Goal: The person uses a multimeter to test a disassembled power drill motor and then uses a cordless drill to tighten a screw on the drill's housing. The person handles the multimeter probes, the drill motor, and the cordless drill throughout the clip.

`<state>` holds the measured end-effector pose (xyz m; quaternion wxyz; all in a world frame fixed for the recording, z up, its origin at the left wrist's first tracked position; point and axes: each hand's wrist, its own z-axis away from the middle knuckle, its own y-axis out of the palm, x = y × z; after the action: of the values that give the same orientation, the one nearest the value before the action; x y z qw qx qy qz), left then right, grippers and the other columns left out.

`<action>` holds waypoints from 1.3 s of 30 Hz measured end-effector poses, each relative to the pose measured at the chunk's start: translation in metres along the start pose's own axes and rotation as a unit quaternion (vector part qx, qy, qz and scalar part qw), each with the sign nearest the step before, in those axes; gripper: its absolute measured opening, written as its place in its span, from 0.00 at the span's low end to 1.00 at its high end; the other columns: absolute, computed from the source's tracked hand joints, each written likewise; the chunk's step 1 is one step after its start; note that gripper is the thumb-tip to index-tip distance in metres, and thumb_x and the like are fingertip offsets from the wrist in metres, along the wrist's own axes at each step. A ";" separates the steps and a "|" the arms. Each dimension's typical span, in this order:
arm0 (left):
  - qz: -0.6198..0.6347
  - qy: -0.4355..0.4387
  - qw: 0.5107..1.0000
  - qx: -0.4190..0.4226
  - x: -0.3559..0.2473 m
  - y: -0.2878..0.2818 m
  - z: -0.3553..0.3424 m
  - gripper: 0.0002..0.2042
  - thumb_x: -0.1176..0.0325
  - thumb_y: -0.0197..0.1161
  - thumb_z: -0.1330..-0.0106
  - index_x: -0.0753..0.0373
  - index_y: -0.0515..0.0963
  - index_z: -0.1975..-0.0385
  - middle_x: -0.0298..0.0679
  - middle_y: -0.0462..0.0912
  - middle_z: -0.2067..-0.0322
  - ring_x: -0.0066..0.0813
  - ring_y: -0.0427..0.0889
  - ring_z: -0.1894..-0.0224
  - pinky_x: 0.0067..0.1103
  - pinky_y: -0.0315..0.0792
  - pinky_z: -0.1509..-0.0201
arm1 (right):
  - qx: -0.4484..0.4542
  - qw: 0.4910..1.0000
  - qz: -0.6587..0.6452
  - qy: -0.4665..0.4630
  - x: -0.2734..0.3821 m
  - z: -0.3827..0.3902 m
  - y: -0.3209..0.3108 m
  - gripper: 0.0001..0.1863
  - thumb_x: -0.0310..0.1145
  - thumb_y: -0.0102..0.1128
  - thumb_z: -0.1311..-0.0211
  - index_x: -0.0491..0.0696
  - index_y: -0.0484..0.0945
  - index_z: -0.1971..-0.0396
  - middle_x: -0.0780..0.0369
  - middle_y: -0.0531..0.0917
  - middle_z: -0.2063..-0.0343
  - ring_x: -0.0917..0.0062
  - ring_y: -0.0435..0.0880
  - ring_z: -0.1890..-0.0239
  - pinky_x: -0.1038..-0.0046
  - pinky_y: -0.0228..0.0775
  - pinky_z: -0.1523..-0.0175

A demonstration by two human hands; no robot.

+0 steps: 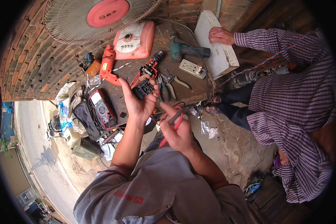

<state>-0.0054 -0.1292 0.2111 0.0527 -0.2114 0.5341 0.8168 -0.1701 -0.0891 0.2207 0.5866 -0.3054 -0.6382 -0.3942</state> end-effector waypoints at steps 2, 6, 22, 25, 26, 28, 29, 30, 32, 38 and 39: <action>0.002 -0.006 1.000 0.019 -0.003 -0.002 0.004 0.34 0.32 0.45 0.33 0.64 0.76 0.63 0.41 0.80 0.72 0.33 0.80 0.72 0.22 0.75 0.68 | 0.002 1.000 0.000 0.000 0.002 0.000 0.002 0.27 0.26 0.55 0.34 0.33 0.64 0.37 0.68 0.74 0.77 0.89 0.70 0.72 0.82 0.64 0.65; 0.016 -0.020 1.000 0.006 -0.005 -0.013 0.004 0.34 0.32 0.44 0.33 0.63 0.76 0.65 0.40 0.80 0.74 0.32 0.79 0.74 0.22 0.74 0.70 | 0.010 1.000 0.014 -0.027 -0.001 -0.002 0.006 0.28 0.24 0.51 0.35 0.35 0.62 0.35 0.70 0.72 0.80 0.91 0.68 0.78 0.86 0.62 0.71; 0.017 -0.013 1.000 0.023 -0.007 -0.021 0.012 0.32 0.34 0.45 0.32 0.62 0.75 0.67 0.39 0.78 0.77 0.30 0.77 0.78 0.20 0.70 0.74 | 0.018 1.000 0.007 -0.006 0.002 0.000 0.010 0.28 0.25 0.52 0.35 0.35 0.62 0.35 0.71 0.72 0.81 0.91 0.68 0.78 0.85 0.61 0.71; 0.017 -0.012 1.000 0.020 -0.007 -0.023 0.014 0.31 0.34 0.45 0.31 0.62 0.75 0.67 0.39 0.78 0.77 0.30 0.78 0.78 0.20 0.71 0.73 | 0.027 1.000 0.002 0.002 0.003 0.000 0.009 0.28 0.24 0.52 0.34 0.35 0.61 0.35 0.70 0.72 0.80 0.90 0.68 0.77 0.84 0.61 0.70; 0.018 -0.014 1.000 0.018 -0.006 -0.024 0.015 0.31 0.34 0.44 0.31 0.62 0.75 0.67 0.40 0.78 0.77 0.30 0.78 0.78 0.20 0.71 0.73 | 0.025 1.000 0.001 0.001 0.005 0.000 0.010 0.28 0.23 0.52 0.34 0.35 0.61 0.35 0.71 0.72 0.80 0.90 0.68 0.77 0.84 0.61 0.70; 0.019 -0.017 1.000 0.015 -0.006 -0.025 0.015 0.31 0.34 0.44 0.31 0.62 0.75 0.66 0.40 0.79 0.77 0.31 0.78 0.77 0.20 0.72 0.73 | 0.028 0.999 0.017 0.007 0.007 -0.002 0.012 0.28 0.23 0.52 0.35 0.35 0.61 0.35 0.70 0.73 0.79 0.90 0.69 0.77 0.83 0.63 0.70; 0.021 -0.016 1.000 0.013 -0.005 -0.026 0.015 0.31 0.34 0.45 0.31 0.62 0.75 0.66 0.40 0.79 0.77 0.31 0.78 0.77 0.20 0.72 0.73 | 0.033 0.999 0.033 0.015 0.008 -0.004 0.013 0.29 0.23 0.53 0.36 0.36 0.61 0.35 0.69 0.74 0.79 0.90 0.70 0.77 0.83 0.64 0.69; 0.021 -0.017 1.000 0.012 -0.005 -0.027 0.015 0.31 0.35 0.45 0.31 0.62 0.75 0.66 0.40 0.79 0.77 0.31 0.79 0.77 0.20 0.72 0.72 | 0.038 0.998 0.049 0.022 0.010 -0.007 0.014 0.30 0.23 0.53 0.37 0.36 0.61 0.34 0.68 0.76 0.79 0.89 0.71 0.77 0.82 0.66 0.68; 0.014 -0.002 1.000 -0.001 -0.005 -0.030 0.013 0.31 0.35 0.45 0.31 0.63 0.75 0.66 0.40 0.79 0.76 0.31 0.79 0.76 0.21 0.73 0.71 | 0.063 0.993 0.082 0.055 0.016 -0.012 0.020 0.31 0.23 0.55 0.38 0.36 0.61 0.34 0.63 0.80 0.74 0.87 0.76 0.73 0.80 0.69 0.65; -0.004 0.060 0.997 -0.052 -0.005 -0.033 0.007 0.31 0.35 0.51 0.33 0.64 0.75 0.66 0.42 0.77 0.75 0.34 0.76 0.74 0.23 0.73 0.67 | 0.083 0.987 0.136 0.022 0.021 -0.029 0.038 0.34 0.23 0.55 0.42 0.35 0.59 0.34 0.56 0.82 0.61 0.84 0.77 0.64 0.79 0.71 0.56; -0.008 0.069 0.996 -0.057 -0.005 -0.033 0.007 0.30 0.35 0.51 0.33 0.64 0.75 0.66 0.43 0.77 0.75 0.34 0.76 0.74 0.23 0.73 0.67 | 0.085 0.988 0.130 0.025 0.021 -0.031 0.039 0.34 0.23 0.55 0.42 0.35 0.59 0.34 0.55 0.82 0.58 0.84 0.78 0.61 0.78 0.70 0.54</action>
<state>0.0074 -0.1083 0.1878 0.0099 -0.2738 0.4870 0.8293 -0.1238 -0.0974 0.2468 0.6723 -0.3248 -0.6094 -0.2667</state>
